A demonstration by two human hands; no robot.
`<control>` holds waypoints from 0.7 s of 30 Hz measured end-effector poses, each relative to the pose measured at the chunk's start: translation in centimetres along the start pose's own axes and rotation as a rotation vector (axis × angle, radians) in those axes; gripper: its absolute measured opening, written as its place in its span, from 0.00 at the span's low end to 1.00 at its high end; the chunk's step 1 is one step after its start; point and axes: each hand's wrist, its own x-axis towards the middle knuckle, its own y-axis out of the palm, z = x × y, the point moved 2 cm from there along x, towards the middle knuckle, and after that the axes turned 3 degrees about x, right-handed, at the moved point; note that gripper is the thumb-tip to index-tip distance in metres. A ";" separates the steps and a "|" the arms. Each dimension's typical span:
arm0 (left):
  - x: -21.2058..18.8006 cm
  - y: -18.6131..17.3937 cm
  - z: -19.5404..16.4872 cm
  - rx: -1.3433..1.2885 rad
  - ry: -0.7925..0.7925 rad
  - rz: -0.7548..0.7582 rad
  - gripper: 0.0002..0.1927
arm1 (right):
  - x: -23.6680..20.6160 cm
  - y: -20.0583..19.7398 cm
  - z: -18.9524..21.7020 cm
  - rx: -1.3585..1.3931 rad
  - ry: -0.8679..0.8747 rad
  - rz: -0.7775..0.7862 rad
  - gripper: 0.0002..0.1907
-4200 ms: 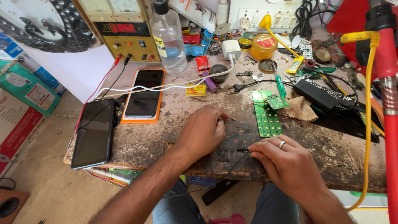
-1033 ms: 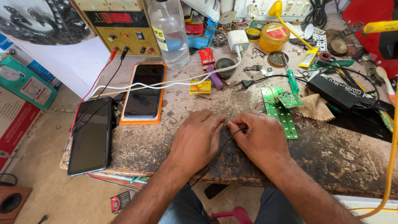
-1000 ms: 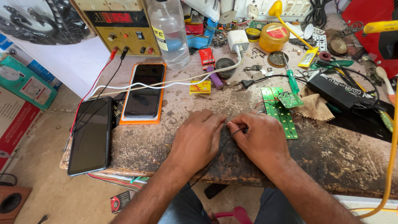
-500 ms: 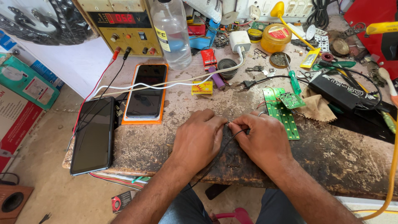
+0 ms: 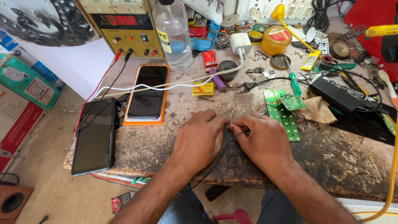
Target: The person handles a green LED circuit board, a green plastic housing, and a small power supply unit. They use a soldering iron to work on the board and wires, then connect test leads to the board to check functionality.
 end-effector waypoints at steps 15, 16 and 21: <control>-0.1 0.0 0.3 0.040 0.047 0.023 0.13 | -1.6 -4.3 -1.4 0.113 -0.167 -0.220 0.21; -0.2 0.0 0.3 0.035 0.048 0.015 0.13 | -1.6 -4.6 -1.7 0.091 -0.189 -0.233 0.23; -0.3 -0.1 0.3 -0.010 0.037 0.002 0.14 | -0.4 -2.9 -2.9 0.508 0.122 0.121 0.17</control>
